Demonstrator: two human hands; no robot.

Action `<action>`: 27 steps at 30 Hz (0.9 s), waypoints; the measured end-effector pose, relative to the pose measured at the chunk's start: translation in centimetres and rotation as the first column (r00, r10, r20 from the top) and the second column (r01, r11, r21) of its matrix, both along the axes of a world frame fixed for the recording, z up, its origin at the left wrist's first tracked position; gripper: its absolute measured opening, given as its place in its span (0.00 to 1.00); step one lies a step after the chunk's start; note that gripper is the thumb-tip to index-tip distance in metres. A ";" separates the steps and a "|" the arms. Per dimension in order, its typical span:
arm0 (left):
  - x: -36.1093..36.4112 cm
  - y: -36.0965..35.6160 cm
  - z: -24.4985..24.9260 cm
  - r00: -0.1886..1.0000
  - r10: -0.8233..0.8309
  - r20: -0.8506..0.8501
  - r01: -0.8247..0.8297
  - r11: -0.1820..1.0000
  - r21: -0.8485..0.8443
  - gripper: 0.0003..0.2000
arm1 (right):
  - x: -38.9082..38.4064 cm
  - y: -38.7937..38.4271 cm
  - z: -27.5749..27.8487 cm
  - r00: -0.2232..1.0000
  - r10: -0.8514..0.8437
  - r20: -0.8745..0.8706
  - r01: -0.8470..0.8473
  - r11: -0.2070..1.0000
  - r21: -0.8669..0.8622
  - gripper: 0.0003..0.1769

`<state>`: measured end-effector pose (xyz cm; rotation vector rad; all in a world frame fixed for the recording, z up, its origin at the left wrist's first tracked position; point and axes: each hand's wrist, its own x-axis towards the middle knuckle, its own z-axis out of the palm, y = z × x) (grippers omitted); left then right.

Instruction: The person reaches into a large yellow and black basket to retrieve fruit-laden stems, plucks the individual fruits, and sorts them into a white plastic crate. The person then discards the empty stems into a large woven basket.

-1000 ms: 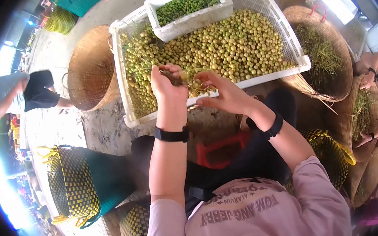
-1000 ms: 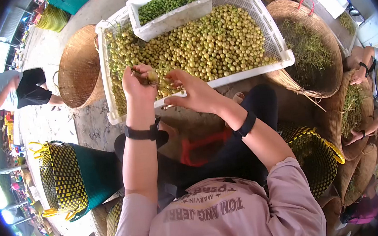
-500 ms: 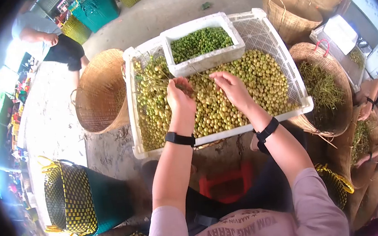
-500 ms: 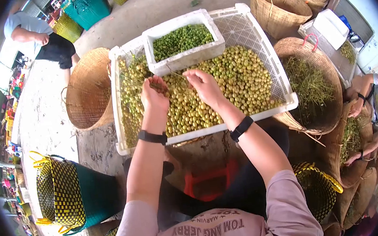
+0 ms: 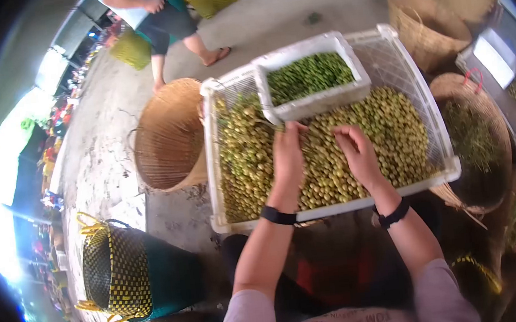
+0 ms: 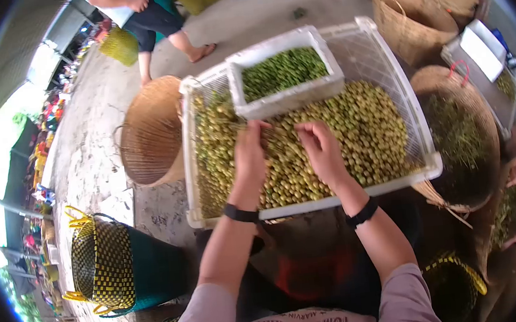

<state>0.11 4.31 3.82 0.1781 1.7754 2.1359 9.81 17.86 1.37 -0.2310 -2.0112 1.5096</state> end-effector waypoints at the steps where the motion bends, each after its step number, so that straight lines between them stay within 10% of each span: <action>1: -0.3 -1.2 0.3 0.999 -0.023 0.037 0.022 1.000 0.020 0.16 | 0.5 0.7 -0.3 0.999 -0.023 0.039 0.023 1.000 -0.006 0.08; 5: -1.0 -4.2 1.4 0.992 0.127 0.007 -0.127 0.985 0.118 0.16 | 1.5 2.9 -2.1 0.986 -0.061 0.154 0.096 0.968 -0.233 0.08; 7: -0.1 -5.7 4.3 0.990 0.121 -0.079 -0.135 0.967 -0.218 0.15 | 1.5 3.5 -2.5 0.979 -0.079 0.189 0.121 0.967 -0.222 0.08; 10: -0.5 -6.8 5.5 0.951 0.298 -0.085 -0.309 0.933 -0.184 0.15 | 1.2 4.3 -2.9 0.952 -0.094 0.292 0.121 0.990 -0.074 0.08; 15: -2.7 -10.3 3.7 0.982 0.187 0.001 -0.168 0.878 0.449 0.10 | 0.3 4.7 -2.3 0.936 -0.131 0.325 0.115 0.991 0.070 0.09; 27: -2.2 -10.3 -2.4 0.950 0.037 0.310 -0.148 0.928 0.341 0.09 | 0.0 4.7 -4.6 0.846 -0.239 0.476 -0.068 0.837 0.542 0.14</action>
